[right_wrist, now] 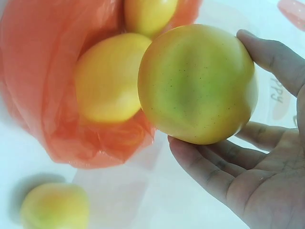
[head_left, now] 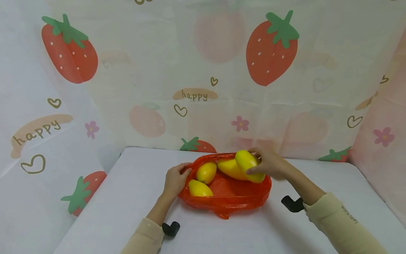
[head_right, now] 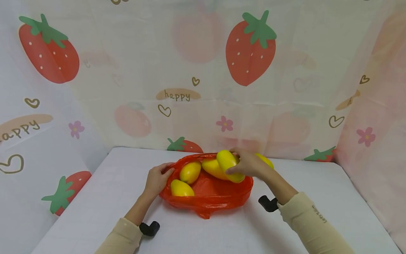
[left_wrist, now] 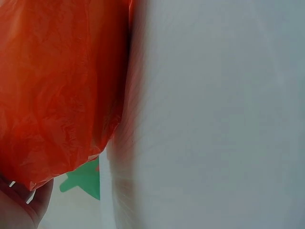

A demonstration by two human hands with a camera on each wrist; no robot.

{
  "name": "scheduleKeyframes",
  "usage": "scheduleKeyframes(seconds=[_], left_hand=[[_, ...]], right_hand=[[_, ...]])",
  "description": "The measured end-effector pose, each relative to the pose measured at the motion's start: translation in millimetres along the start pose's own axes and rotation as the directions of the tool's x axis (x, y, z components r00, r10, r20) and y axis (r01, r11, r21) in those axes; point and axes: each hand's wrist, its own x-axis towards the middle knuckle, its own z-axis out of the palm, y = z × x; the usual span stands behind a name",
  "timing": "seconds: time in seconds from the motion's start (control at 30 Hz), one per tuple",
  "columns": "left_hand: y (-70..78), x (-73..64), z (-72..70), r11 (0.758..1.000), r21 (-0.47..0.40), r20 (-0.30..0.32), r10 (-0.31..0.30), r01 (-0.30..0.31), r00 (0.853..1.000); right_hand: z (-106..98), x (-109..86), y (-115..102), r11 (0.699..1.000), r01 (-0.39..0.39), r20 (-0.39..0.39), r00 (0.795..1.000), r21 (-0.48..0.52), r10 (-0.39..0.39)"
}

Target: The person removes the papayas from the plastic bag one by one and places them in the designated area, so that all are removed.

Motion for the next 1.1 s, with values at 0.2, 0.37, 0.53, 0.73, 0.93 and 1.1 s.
scheduleKeyframes(seconds=[0.2, 0.37, 0.53, 0.73, 0.93, 1.1], left_hand=[[0.5, 0.1, 0.0, 1.0, -0.004, 0.002, -0.009, 0.009, 1.0], [0.8, 0.4, 0.1, 1.0, -0.007, 0.006, -0.015, 0.015, 1.0], [0.4, 0.5, 0.2, 1.0, -0.003, 0.006, -0.007, 0.007, 1.0], [0.1, 0.3, 0.1, 1.0, -0.003, 0.003, 0.011, -0.011, 1.0], [0.2, 0.0, -0.1, 1.0, 0.002, 0.004, 0.001, -0.001, 1.0], [0.1, 0.1, 0.0, 1.0, 0.002, 0.005, 0.001, -0.001, 1.0]], right_hand=[[-7.6, -1.7, 0.3, 0.995, 0.006, -0.028, 1.0, -0.097, -0.008], [-12.3, -1.8, 2.9, 0.995, 0.009, -0.037, 0.999, -0.1, -0.013], [-15.7, -2.4, 4.8, 0.994, 0.009, -0.055, 0.998, -0.11, -0.015], [-19.5, -2.6, 7.2, 0.994, 0.011, -0.065, 0.998, -0.105, -0.018], [-24.6, -4.0, 9.4, 0.993, -0.048, -0.081, 0.996, -0.11, 0.039], [-28.6, -4.5, 9.7, 0.99, -0.065, -0.096, 0.994, -0.121, 0.054]])
